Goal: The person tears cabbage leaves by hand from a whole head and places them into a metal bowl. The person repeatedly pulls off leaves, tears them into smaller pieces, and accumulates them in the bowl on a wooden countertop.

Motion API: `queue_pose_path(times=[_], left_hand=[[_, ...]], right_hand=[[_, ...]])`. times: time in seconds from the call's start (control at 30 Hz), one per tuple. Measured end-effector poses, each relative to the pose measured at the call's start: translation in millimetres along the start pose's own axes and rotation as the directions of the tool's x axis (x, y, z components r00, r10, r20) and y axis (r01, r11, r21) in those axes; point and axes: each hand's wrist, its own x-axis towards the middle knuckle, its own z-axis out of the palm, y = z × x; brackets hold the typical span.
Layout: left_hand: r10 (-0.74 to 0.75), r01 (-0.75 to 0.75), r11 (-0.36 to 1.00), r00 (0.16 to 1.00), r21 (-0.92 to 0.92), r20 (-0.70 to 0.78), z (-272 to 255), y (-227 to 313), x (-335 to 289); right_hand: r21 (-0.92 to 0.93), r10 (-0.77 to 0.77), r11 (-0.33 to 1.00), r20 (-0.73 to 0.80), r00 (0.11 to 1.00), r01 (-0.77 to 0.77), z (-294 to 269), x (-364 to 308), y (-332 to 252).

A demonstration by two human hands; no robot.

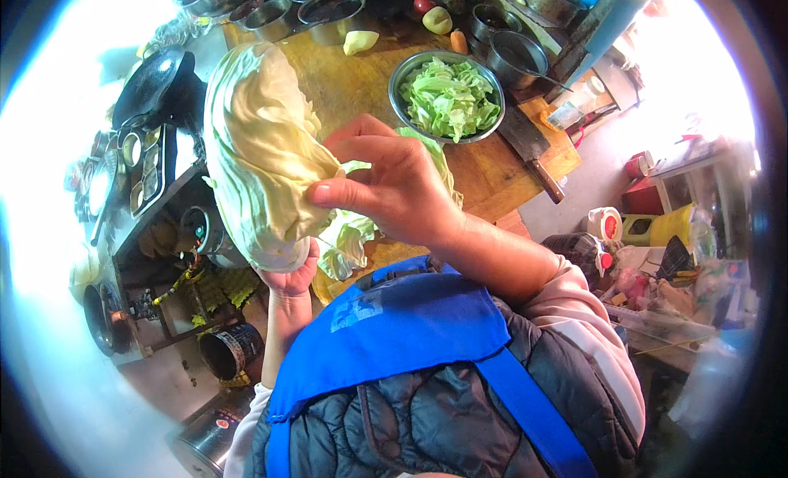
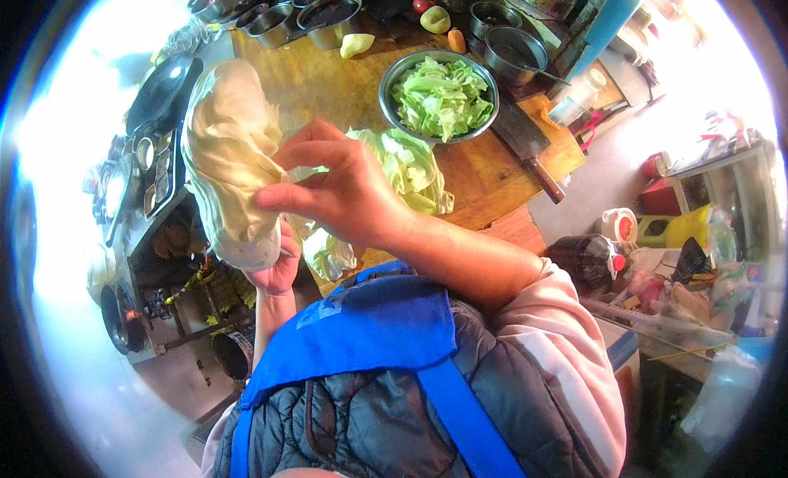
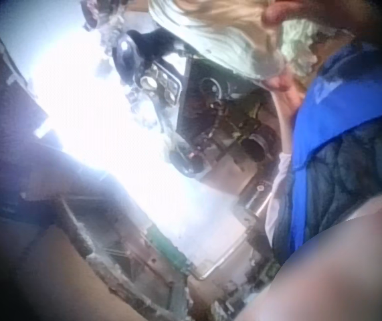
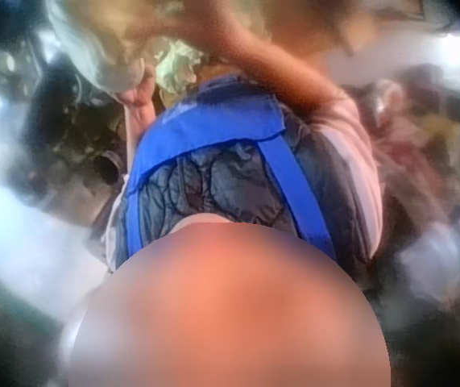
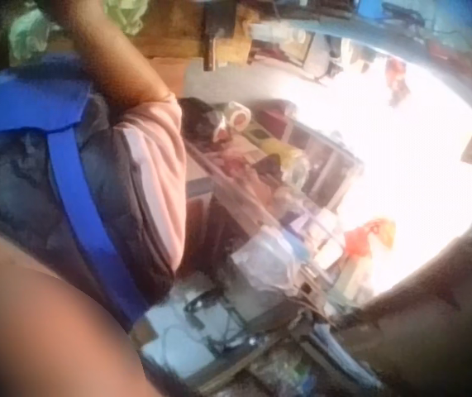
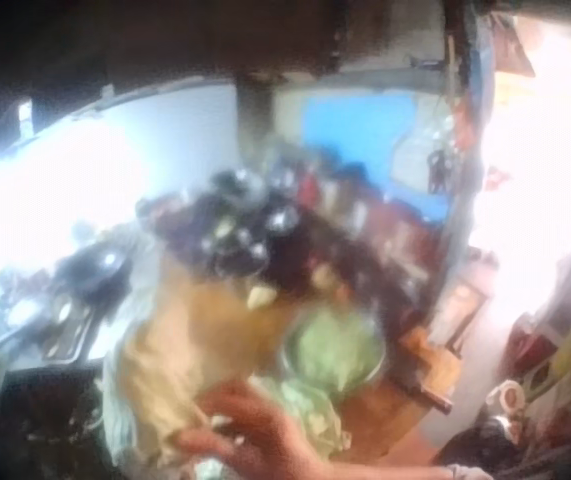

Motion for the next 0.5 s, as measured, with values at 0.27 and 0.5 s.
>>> queue_pose_path(times=[0.27,0.5], left_hand=[[-0.163,0.217,0.915,0.97,-0.34,0.179,-1.2,-13.3,9.8],[-0.163,0.237,0.882,0.964,-0.408,0.208,-2.9,-0.9,4.5]], right_hand=[[0.293,0.087,0.95,0.083,0.993,-0.108,-0.9,-5.5,25.1],[-0.415,0.485,0.782,-0.065,0.872,-0.465,-61.3,-17.6,75.1]])
